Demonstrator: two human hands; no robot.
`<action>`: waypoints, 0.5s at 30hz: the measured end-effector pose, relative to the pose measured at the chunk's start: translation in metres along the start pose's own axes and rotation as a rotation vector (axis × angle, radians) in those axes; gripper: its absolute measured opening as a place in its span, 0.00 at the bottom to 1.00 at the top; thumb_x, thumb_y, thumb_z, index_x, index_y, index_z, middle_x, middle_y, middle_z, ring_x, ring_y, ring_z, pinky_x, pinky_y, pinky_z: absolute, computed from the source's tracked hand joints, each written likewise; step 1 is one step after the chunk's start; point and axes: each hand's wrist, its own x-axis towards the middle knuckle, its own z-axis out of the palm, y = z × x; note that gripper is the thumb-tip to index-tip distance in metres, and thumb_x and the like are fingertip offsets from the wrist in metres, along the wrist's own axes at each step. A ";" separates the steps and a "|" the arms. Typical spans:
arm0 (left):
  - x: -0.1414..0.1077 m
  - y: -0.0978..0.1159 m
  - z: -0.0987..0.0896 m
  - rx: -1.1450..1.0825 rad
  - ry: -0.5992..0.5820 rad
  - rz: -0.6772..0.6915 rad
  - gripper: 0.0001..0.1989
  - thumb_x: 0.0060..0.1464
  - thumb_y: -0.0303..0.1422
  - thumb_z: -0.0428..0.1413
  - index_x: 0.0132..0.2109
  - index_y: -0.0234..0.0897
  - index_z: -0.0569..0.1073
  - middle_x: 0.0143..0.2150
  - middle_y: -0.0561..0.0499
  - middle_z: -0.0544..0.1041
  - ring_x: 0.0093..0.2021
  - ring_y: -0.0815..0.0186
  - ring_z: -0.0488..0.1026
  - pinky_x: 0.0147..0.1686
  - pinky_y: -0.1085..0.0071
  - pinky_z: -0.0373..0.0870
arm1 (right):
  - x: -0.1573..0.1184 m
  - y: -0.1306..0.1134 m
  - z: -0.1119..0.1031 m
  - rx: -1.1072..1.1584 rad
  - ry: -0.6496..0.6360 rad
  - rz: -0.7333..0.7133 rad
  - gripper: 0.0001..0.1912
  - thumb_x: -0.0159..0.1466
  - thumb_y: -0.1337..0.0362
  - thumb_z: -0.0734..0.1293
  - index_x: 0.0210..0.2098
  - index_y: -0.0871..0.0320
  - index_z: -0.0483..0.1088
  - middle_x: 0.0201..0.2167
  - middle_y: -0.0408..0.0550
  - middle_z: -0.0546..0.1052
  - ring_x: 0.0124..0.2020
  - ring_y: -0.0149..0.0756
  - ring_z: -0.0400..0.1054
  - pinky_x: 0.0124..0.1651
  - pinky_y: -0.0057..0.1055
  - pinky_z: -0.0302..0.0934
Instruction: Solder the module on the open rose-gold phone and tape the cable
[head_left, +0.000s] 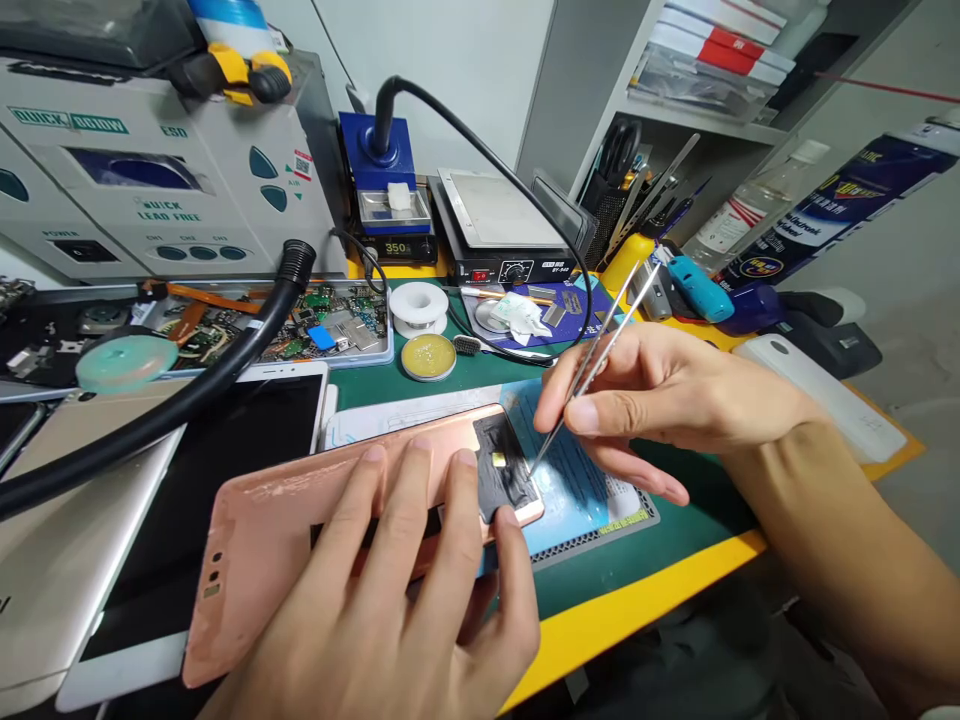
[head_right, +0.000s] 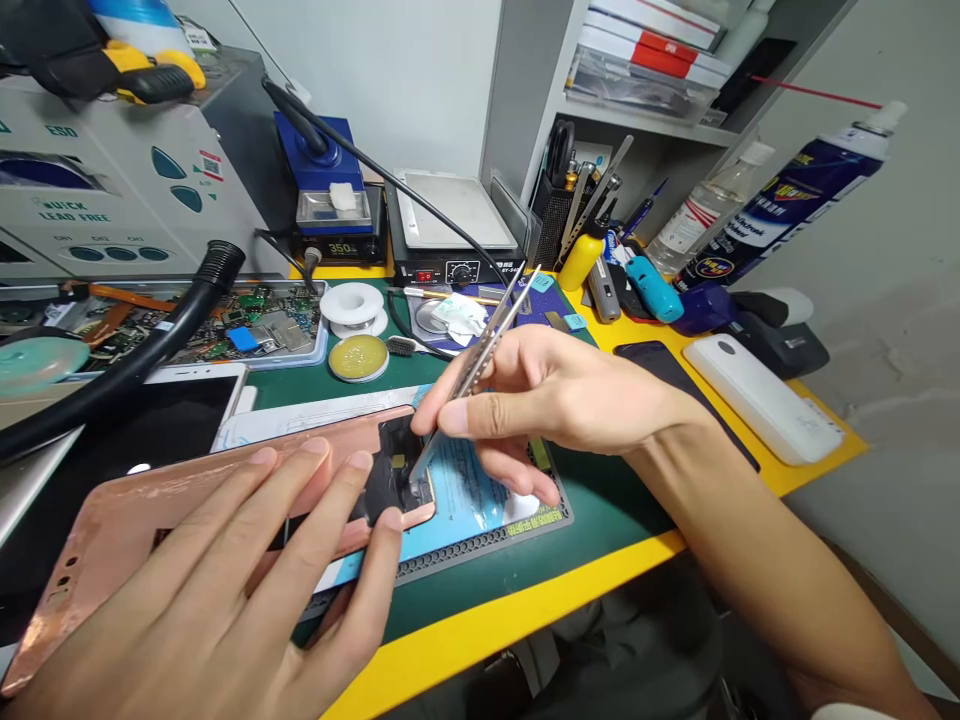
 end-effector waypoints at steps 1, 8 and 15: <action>0.000 0.000 0.000 0.000 -0.001 0.003 0.23 0.66 0.45 0.62 0.58 0.34 0.72 0.63 0.27 0.78 0.63 0.31 0.77 0.58 0.37 0.77 | 0.000 0.000 0.001 0.019 0.017 -0.006 0.09 0.76 0.62 0.70 0.47 0.62 0.78 0.18 0.40 0.75 0.14 0.28 0.67 0.18 0.21 0.60; 0.009 0.002 -0.003 -0.158 -0.060 -0.058 0.20 0.65 0.46 0.63 0.57 0.43 0.76 0.65 0.39 0.80 0.67 0.43 0.76 0.70 0.32 0.68 | 0.003 0.004 0.014 -0.064 0.233 -0.024 0.19 0.73 0.50 0.75 0.46 0.62 0.77 0.25 0.40 0.74 0.16 0.30 0.71 0.17 0.23 0.68; 0.011 0.001 -0.001 -0.177 -0.063 -0.060 0.20 0.65 0.48 0.63 0.57 0.43 0.76 0.65 0.39 0.81 0.67 0.43 0.76 0.71 0.31 0.68 | 0.000 0.004 0.020 -0.250 0.338 -0.156 0.22 0.72 0.46 0.74 0.38 0.60 0.78 0.24 0.43 0.77 0.16 0.29 0.69 0.16 0.25 0.65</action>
